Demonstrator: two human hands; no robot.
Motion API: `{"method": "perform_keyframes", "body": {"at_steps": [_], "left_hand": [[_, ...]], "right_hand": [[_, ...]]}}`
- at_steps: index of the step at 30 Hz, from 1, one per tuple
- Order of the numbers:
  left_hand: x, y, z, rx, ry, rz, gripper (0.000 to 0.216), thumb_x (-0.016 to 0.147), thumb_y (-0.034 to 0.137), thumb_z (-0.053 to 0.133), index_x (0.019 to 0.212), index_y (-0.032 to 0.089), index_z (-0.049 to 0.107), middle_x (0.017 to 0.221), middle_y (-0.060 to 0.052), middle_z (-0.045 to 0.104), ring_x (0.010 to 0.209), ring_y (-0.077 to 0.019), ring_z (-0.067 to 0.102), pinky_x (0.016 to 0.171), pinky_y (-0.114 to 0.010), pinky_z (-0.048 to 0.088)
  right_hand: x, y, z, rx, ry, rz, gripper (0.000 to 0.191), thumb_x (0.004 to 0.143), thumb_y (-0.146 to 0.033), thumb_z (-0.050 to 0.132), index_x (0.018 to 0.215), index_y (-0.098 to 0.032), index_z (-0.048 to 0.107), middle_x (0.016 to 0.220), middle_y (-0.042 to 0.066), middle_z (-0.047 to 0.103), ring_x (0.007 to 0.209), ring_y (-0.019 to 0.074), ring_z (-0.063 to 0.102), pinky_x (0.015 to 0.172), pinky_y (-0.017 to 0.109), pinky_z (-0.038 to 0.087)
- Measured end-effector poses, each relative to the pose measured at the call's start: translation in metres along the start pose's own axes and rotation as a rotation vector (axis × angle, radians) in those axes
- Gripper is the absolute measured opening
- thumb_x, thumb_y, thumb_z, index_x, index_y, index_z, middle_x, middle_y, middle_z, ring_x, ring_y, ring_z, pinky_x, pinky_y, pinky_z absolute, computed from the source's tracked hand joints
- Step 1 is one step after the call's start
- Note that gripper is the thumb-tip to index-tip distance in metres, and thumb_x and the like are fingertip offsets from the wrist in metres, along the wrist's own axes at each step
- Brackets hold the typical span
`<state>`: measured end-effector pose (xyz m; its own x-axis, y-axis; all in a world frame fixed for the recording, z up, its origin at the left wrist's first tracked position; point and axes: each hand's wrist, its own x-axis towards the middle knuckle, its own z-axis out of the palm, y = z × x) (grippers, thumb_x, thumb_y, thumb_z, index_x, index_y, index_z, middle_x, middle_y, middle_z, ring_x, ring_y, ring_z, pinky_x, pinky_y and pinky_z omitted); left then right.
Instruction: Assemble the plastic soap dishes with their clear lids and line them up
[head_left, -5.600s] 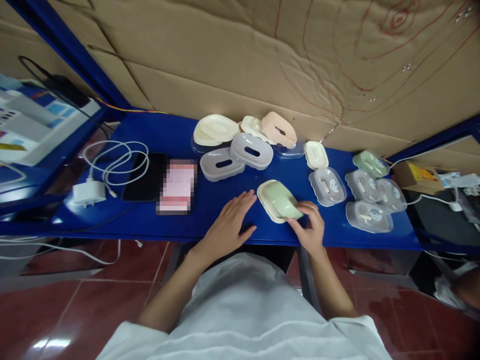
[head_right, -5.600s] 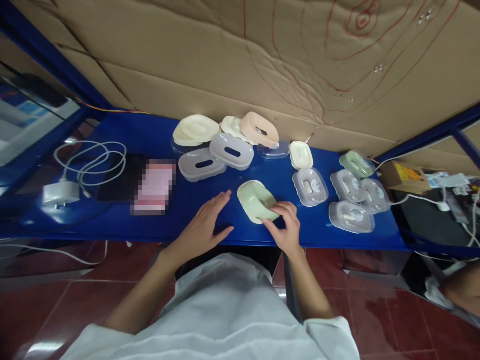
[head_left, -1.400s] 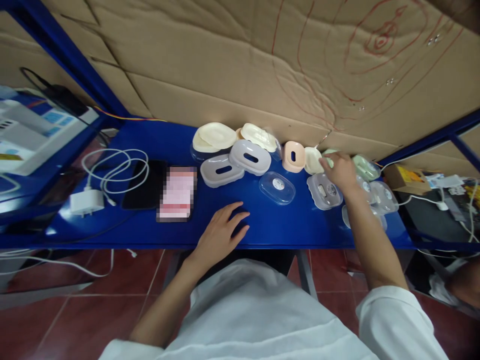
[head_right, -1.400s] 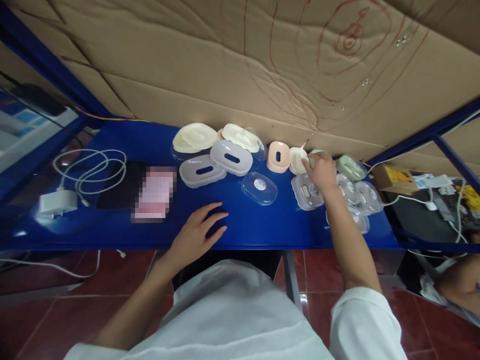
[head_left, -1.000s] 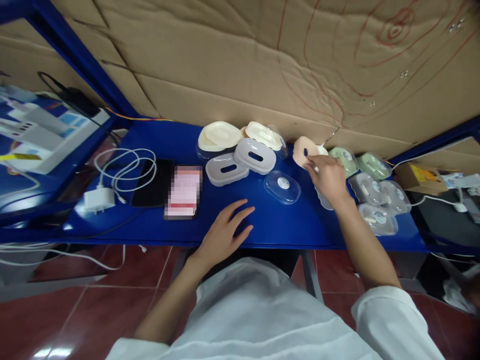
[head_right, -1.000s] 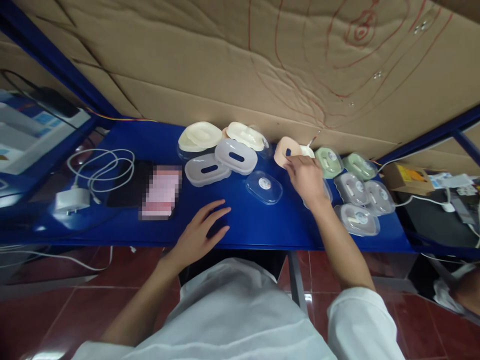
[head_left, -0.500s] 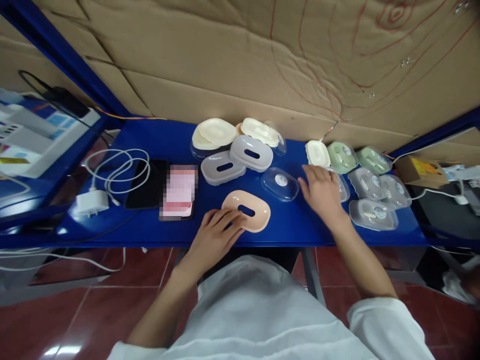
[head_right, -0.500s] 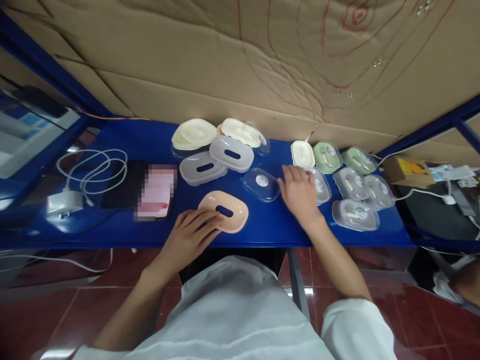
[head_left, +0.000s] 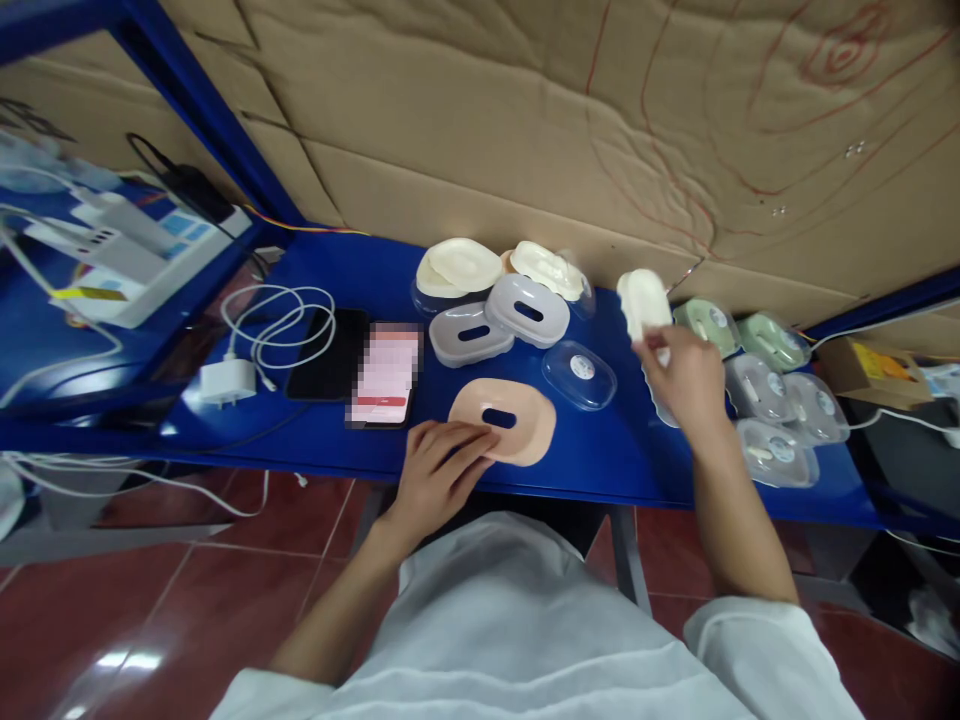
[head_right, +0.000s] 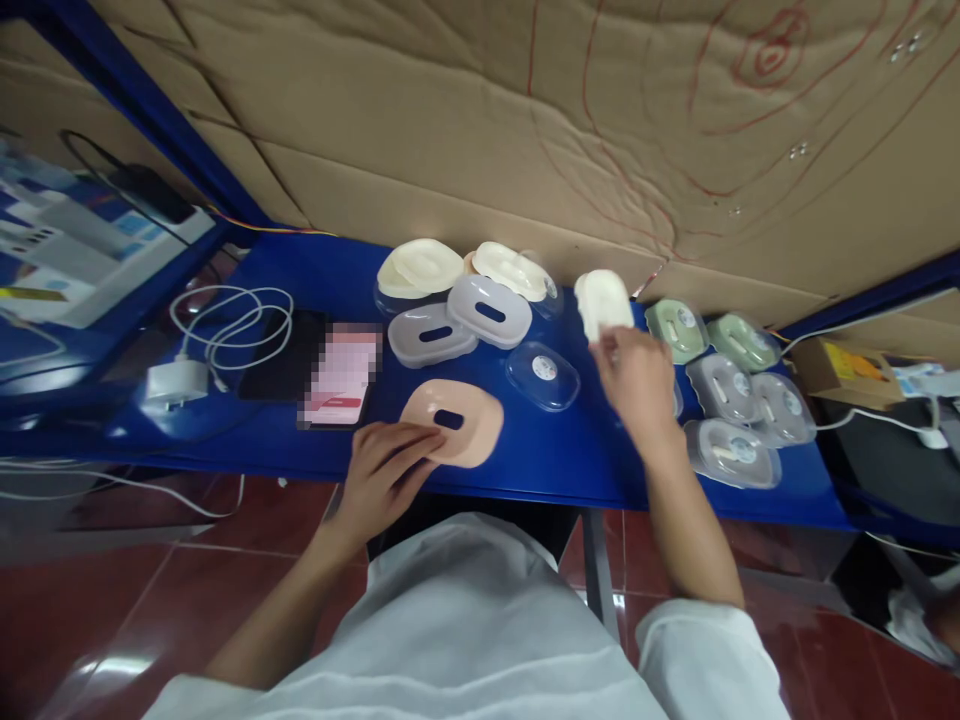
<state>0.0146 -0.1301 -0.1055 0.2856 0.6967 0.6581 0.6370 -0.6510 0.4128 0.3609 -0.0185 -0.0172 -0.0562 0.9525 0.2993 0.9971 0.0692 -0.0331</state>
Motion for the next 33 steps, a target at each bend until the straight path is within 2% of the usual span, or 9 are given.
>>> {"method": "perform_keyframes", "body": {"at_steps": [4, 8, 11, 15, 17, 21, 25, 28, 33], "left_hand": [[-0.005, 0.003, -0.008, 0.013, 0.228, -0.051, 0.037, 0.099, 0.013, 0.073, 0.132, 0.027, 0.068, 0.111, -0.007, 0.078, 0.105, -0.0236, 0.072, 0.099, -0.043, 0.051], [0.003, 0.008, -0.005, 0.058, 0.059, -0.063, 0.038, 0.1, 0.013, 0.07, 0.133, 0.032, 0.067, 0.117, -0.005, 0.079, 0.111, -0.0246, 0.071, 0.109, -0.049, 0.044], [0.009, 0.012, 0.0, 0.084, -0.13, -0.034, 0.036, 0.103, 0.016, 0.066, 0.135, 0.033, 0.067, 0.121, -0.003, 0.08, 0.116, -0.0252, 0.071, 0.12, -0.054, 0.034], [0.016, 0.013, 0.002, 0.097, -0.234, -0.02, 0.039, 0.105, 0.013, 0.06, 0.138, 0.032, 0.068, 0.125, -0.005, 0.079, 0.121, -0.0248, 0.068, 0.124, -0.055, 0.03], [0.021, 0.014, 0.004, 0.09, -0.288, 0.012, 0.039, 0.105, 0.011, 0.058, 0.137, 0.032, 0.069, 0.127, -0.005, 0.078, 0.125, -0.0253, 0.067, 0.124, -0.055, 0.032], [0.028, 0.017, 0.01, 0.087, -0.413, 0.095, 0.034, 0.107, 0.015, 0.059, 0.134, 0.031, 0.071, 0.128, -0.006, 0.077, 0.13, -0.0278, 0.065, 0.122, -0.056, 0.035], [0.022, 0.016, 0.014, 0.11, -0.409, 0.107, 0.031, 0.108, 0.016, 0.058, 0.135, 0.027, 0.069, 0.129, -0.008, 0.076, 0.132, -0.0281, 0.066, 0.119, -0.051, 0.041], [0.013, 0.012, 0.013, 0.064, -0.402, 0.073, 0.036, 0.107, 0.015, 0.057, 0.139, 0.027, 0.067, 0.133, -0.009, 0.074, 0.134, -0.0272, 0.065, 0.12, -0.05, 0.044], [0.003, 0.004, 0.01, -0.055, -0.281, -0.075, 0.028, 0.103, 0.021, 0.067, 0.131, 0.024, 0.068, 0.154, -0.016, 0.057, 0.149, -0.0329, 0.053, 0.123, -0.056, 0.048]], "right_hand": [[-0.093, -0.047, 0.002, 0.183, 0.061, -0.421, 0.016, 0.11, -0.029, 0.061, 0.114, -0.021, 0.074, 0.109, 0.007, 0.081, 0.099, 0.0236, 0.073, 0.104, 0.045, 0.046], [-0.126, -0.078, 0.023, 0.327, -0.054, -0.607, 0.014, 0.109, -0.025, 0.061, 0.108, -0.022, 0.075, 0.11, 0.006, 0.08, 0.103, 0.0219, 0.072, 0.1, 0.043, 0.05], [-0.12, -0.073, 0.029, 0.453, -0.068, -0.595, 0.015, 0.107, -0.025, 0.064, 0.116, -0.023, 0.076, 0.118, 0.007, 0.079, 0.114, 0.0241, 0.072, 0.103, 0.044, 0.054], [-0.119, -0.054, 0.028, 0.594, 0.112, -0.518, 0.015, 0.104, -0.027, 0.07, 0.117, -0.029, 0.076, 0.104, 0.004, 0.08, 0.109, 0.025, 0.075, 0.099, 0.045, 0.057], [-0.125, -0.052, 0.031, 0.528, 0.152, -0.447, 0.027, 0.101, -0.037, 0.075, 0.127, -0.03, 0.074, 0.117, 0.008, 0.079, 0.12, 0.0298, 0.073, 0.105, 0.05, 0.056], [-0.131, -0.065, 0.041, 0.405, -0.041, -0.523, 0.052, 0.104, -0.045, 0.07, 0.152, -0.03, 0.059, 0.154, 0.012, 0.065, 0.149, 0.0319, 0.055, 0.123, 0.056, 0.045], [-0.128, -0.073, 0.045, 0.465, -0.11, -0.579, 0.049, 0.11, -0.029, 0.059, 0.158, -0.025, 0.053, 0.155, 0.011, 0.064, 0.154, 0.0251, 0.052, 0.126, 0.05, 0.045], [-0.125, -0.068, 0.045, 0.456, -0.142, -0.579, 0.053, 0.11, -0.033, 0.059, 0.162, -0.028, 0.049, 0.164, 0.011, 0.056, 0.158, 0.028, 0.045, 0.129, 0.055, 0.042], [-0.113, -0.048, 0.056, 0.333, -0.068, -0.273, 0.061, 0.112, -0.039, 0.05, 0.17, -0.031, 0.035, 0.178, 0.014, 0.032, 0.168, 0.0388, 0.021, 0.128, 0.071, 0.033]]}}
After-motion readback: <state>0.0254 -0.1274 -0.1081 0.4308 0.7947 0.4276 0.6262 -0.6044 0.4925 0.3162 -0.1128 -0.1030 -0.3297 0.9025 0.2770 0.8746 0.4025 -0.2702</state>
